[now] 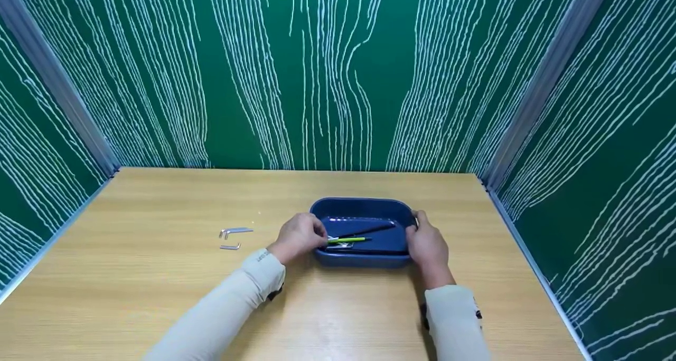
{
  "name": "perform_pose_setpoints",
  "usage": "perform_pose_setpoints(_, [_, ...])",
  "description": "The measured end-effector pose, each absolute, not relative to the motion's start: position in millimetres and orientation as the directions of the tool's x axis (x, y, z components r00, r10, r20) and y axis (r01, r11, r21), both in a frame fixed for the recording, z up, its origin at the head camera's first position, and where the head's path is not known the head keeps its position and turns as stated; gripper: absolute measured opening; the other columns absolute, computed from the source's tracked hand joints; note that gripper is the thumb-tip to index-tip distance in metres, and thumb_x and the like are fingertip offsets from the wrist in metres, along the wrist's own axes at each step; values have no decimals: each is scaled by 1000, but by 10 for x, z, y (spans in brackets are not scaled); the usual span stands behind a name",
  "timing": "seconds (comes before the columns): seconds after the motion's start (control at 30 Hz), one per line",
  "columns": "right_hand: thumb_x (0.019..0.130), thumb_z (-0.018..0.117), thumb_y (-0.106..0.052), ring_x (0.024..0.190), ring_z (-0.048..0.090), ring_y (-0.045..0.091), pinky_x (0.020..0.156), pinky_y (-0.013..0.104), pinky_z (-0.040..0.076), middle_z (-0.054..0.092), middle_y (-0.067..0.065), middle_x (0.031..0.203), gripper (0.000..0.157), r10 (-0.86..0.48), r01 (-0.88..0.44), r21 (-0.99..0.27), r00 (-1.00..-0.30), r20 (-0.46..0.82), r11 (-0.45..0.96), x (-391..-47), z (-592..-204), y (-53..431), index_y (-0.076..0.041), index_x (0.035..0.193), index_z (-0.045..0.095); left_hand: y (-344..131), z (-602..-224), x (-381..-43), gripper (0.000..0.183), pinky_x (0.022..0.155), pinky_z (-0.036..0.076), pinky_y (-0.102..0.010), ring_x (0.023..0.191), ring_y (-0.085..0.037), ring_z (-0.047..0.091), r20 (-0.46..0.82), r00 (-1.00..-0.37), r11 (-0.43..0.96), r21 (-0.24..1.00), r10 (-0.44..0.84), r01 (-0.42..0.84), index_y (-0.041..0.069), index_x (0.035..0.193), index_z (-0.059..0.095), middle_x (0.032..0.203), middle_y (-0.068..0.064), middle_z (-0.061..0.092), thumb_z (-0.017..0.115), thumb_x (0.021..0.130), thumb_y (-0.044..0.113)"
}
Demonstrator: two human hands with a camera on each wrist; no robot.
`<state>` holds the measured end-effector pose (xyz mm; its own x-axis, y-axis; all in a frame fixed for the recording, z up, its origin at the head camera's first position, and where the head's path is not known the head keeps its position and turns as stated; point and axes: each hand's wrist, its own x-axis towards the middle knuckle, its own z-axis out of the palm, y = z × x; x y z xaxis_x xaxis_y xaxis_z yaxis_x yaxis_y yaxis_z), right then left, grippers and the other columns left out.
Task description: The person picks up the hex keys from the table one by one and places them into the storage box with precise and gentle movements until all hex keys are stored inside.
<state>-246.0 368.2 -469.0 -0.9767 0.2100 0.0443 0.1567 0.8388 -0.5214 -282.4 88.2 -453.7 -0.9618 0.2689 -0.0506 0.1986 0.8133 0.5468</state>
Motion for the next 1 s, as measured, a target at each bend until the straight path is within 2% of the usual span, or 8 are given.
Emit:
perform_pose_setpoints(0.2, [92,29,-27,92,47,32,78,49,38,41,28,127,45,209,169,-537,-978,13,827,-2458,-4697,3668,-13,134,26,929,-4538,-2825,14,55,40,-25,61,-7,51,-64,-965,874,443,254,200,27,56,63,58,15,56,70,67,31])
perform_pose_setpoints(0.5, [92,30,-28,95,48,35,79,52,37,41,29,125,44,206,153,-538,-978,38,829,-2451,-4703,3713,-13,134,27,976,-4527,-2816,13,55,42,-26,59,-7,53,-63,-961,883,414,271,221,26,56,63,58,15,57,70,66,31])
perform_pose_setpoints(0.7, [91,31,-27,94,50,37,75,51,37,44,31,122,43,197,125,-523,-977,83,843,-2454,-4710,3710,-13,131,31,985,-4520,-2814,11,54,42,-26,59,-6,53,-51,-960,898,371,276,238,27,56,62,59,16,57,69,65,31])
perform_pose_setpoints(1.0, [92,29,-30,99,47,37,80,53,36,39,29,127,46,199,148,-534,-979,39,832,-2475,-4706,3704,-14,134,27,999,-4510,-2826,11,55,42,-28,58,-9,52,-82,-963,911,351,258,215,24,59,61,60,13,56,67,67,28])
